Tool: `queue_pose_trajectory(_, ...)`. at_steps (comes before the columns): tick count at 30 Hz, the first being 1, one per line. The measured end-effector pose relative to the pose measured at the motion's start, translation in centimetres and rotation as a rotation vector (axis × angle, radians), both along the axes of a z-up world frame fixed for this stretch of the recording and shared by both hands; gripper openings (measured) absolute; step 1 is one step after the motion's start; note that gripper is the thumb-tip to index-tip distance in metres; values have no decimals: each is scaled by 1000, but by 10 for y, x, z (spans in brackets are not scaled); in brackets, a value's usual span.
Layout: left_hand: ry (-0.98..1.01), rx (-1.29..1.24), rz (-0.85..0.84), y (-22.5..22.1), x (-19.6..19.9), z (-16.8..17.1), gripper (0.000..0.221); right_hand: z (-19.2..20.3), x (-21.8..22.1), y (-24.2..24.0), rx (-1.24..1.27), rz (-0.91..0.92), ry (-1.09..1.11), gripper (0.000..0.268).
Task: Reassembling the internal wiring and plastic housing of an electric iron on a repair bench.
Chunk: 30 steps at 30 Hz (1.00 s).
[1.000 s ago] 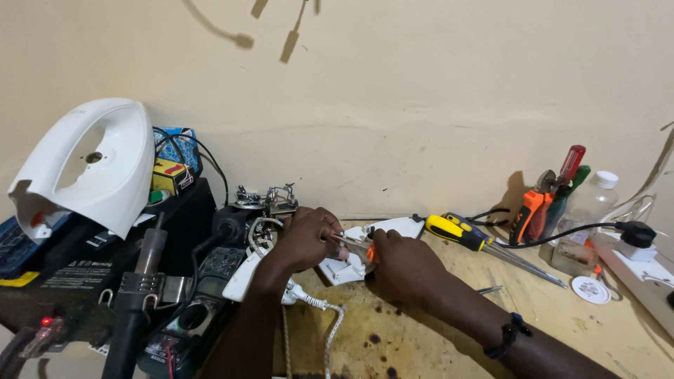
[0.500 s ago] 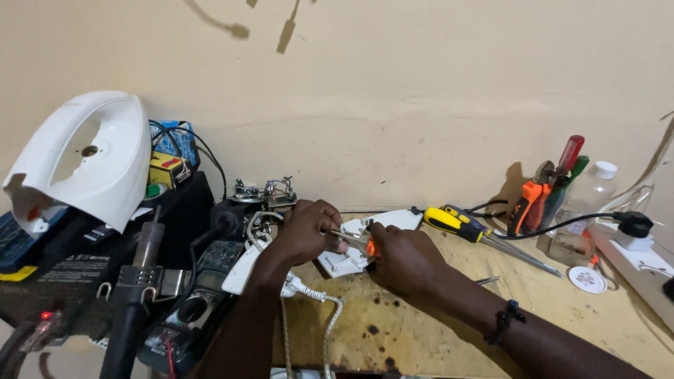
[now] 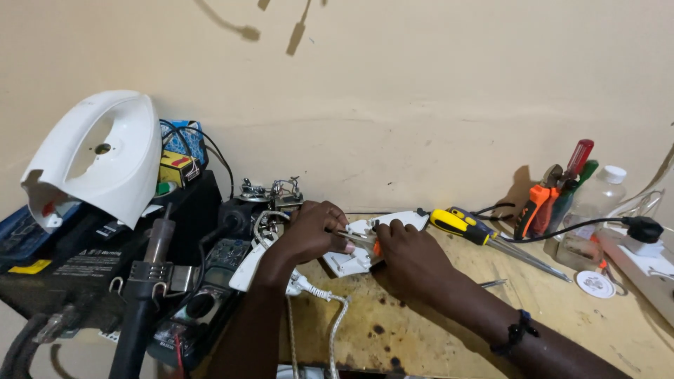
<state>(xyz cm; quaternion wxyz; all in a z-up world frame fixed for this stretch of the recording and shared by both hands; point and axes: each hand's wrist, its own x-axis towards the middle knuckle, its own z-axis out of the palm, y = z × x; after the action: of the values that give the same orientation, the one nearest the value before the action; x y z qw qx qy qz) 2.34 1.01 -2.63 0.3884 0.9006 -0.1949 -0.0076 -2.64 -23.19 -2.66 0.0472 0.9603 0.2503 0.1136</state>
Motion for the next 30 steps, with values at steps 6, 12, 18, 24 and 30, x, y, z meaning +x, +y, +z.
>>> queue_pose_trajectory(6, 2, -22, 21, 0, 6, -8, 31, 7, -3, 4, 37, -33, 73, 64)
queue_pose_trajectory(12, -36, -27, -47, 4, 11, -15, 31, 21, -15, 7, 50, -50, 101, 61)
queue_pose_trajectory(18, -20, -65, -37, 4, 19, -28, 34, 29, -18, 12, 13, -72, 121, 66)
queue_pose_trajectory(24, 33, -124, 2, 0, 8, -23, 35, 24, -13, 8, 26, -43, 125, 68)
queue_pose_trajectory(30, -15, -16, 0, 2, 14, -21, 28, 22, -14, 6, 14, -39, 108, 66)
